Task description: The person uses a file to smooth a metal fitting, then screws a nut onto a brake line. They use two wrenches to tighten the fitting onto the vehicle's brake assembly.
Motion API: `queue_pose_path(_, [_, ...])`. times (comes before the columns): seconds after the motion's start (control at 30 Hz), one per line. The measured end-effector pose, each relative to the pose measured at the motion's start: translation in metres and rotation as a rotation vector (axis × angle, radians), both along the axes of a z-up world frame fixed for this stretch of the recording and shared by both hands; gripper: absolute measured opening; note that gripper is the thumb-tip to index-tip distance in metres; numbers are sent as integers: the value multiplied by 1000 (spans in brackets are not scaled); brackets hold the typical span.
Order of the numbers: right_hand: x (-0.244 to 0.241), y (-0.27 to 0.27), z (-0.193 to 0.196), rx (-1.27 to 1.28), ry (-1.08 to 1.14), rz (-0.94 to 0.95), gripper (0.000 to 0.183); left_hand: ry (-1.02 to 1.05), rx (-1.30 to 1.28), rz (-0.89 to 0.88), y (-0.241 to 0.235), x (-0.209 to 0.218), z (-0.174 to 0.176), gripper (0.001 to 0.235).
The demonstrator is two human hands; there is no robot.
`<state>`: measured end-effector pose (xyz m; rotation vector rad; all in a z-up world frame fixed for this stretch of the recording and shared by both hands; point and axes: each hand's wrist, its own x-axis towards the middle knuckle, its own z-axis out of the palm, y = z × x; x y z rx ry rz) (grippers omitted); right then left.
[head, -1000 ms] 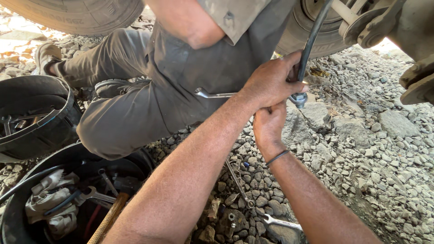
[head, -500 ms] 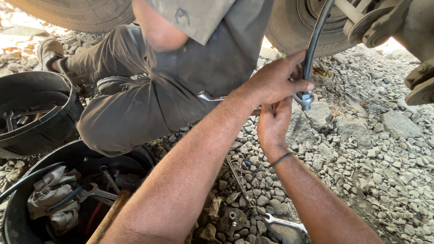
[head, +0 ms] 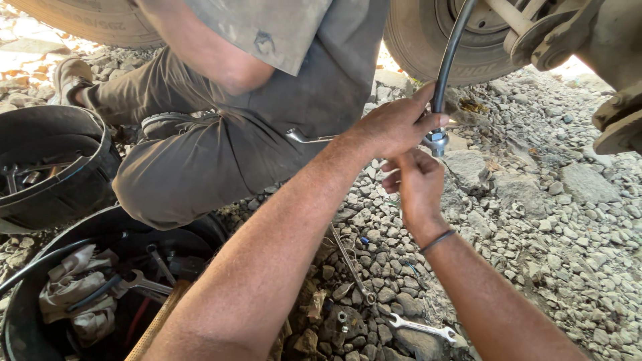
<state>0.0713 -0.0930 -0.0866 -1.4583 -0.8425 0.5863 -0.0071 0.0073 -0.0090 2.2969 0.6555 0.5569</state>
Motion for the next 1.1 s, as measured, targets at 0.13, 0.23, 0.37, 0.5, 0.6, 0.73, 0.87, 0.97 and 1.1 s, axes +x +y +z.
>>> queue_pose_path(0.13, [9,-9,1,211,27,-181,15,-61,79,26,1,-1,1,74])
queue_pose_path(0.23, [12,-15,5,196,-376,-89,20,-48,57,66,5,-4,-1,75])
queue_pose_path(0.37, [14,-21,9,143,-695,-116,29,-72,56,22,8,-4,3,65])
queue_pose_path(0.5, [13,-17,12,167,-825,-173,34,-67,48,-54,13,-11,12,52])
queue_pose_path(0.6, [14,-19,12,136,-808,-137,35,-102,-7,-144,15,-23,14,45])
queue_pose_path(0.73, [13,-20,11,129,-818,-144,35,-97,-59,-114,16,-30,11,38])
queue_pose_path(0.87, [14,-21,12,152,-808,-122,35,-201,-62,-141,13,-28,8,36])
queue_pose_path(0.97, [16,-20,13,166,-856,-149,36,-193,87,-88,9,-26,8,36])
queue_pose_path(1.1, [23,-21,14,127,-873,-146,37,-257,-127,-154,3,-30,7,39])
